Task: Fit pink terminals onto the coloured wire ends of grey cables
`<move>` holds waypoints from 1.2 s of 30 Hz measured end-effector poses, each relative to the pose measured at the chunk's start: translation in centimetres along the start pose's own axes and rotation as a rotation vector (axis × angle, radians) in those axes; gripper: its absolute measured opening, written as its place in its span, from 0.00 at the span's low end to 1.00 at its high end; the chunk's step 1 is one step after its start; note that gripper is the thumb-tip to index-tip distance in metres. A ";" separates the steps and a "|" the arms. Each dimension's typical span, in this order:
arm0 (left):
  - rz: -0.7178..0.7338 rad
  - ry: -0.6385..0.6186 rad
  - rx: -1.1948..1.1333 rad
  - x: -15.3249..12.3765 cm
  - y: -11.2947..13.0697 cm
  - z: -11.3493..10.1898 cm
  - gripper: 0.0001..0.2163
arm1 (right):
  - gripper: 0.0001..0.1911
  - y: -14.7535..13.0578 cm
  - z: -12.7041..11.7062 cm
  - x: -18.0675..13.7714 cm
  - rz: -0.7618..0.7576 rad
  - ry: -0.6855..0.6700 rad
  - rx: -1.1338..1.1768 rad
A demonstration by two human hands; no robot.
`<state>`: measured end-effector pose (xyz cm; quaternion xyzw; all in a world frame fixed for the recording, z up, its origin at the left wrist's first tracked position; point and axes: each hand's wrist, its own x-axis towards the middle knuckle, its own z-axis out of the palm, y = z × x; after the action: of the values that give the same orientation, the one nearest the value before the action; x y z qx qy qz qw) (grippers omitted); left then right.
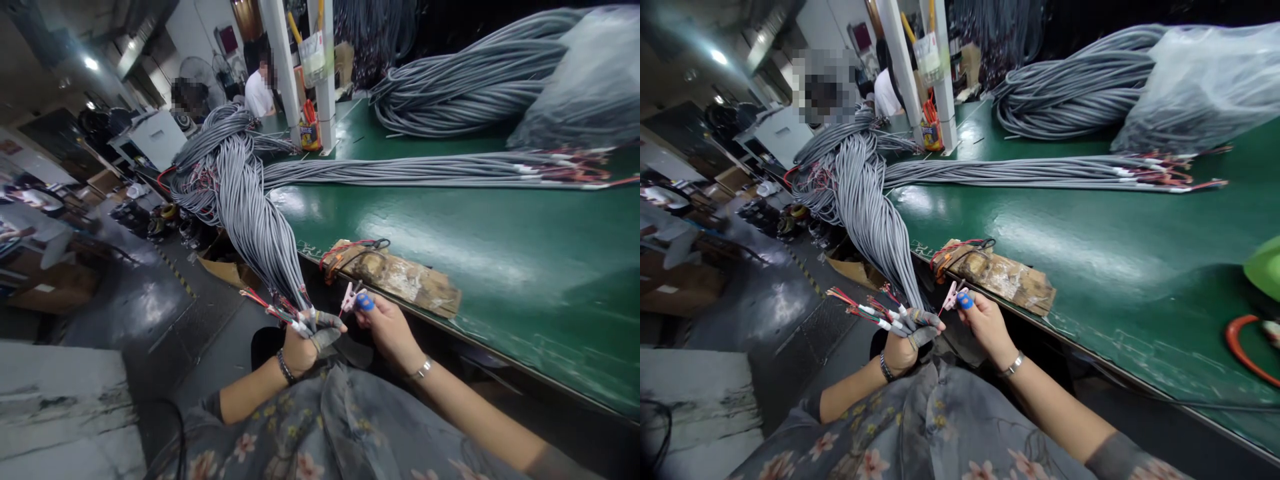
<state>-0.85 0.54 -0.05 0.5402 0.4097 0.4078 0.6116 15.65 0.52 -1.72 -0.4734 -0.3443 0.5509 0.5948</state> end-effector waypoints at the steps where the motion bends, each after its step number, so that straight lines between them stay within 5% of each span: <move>1: 0.005 0.016 -0.005 0.0 -0.3 0.0 0.17 | 0.26 0.1 0.0 0.1 -0.006 0.009 -0.009; 6: 0.027 0.041 -0.010 0.0 -1.0 -0.1 0.17 | 0.27 0.6 0.2 0.9 0.181 -0.151 0.303; 9: 0.026 0.005 0.017 0.2 -0.7 0.2 0.16 | 0.24 0.9 0.5 1.2 0.260 -0.113 0.445; 21: 0.007 0.010 0.019 0.1 -0.2 0.0 0.15 | 0.26 1.7 0.2 0.7 0.348 -0.120 0.533; 28: -0.008 -0.032 0.128 0.4 0.2 0.1 0.16 | 0.24 2.5 -1.5 0.2 0.335 -0.035 0.435; 36: -0.006 -0.095 0.174 1.0 -1.2 0.0 0.16 | 0.26 0.7 -3.0 -2.9 0.144 0.108 -0.017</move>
<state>-0.47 1.41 -1.30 0.6087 0.4156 0.3429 0.5824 17.79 -2.95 -3.03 -0.5309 -0.2816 0.5629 0.5674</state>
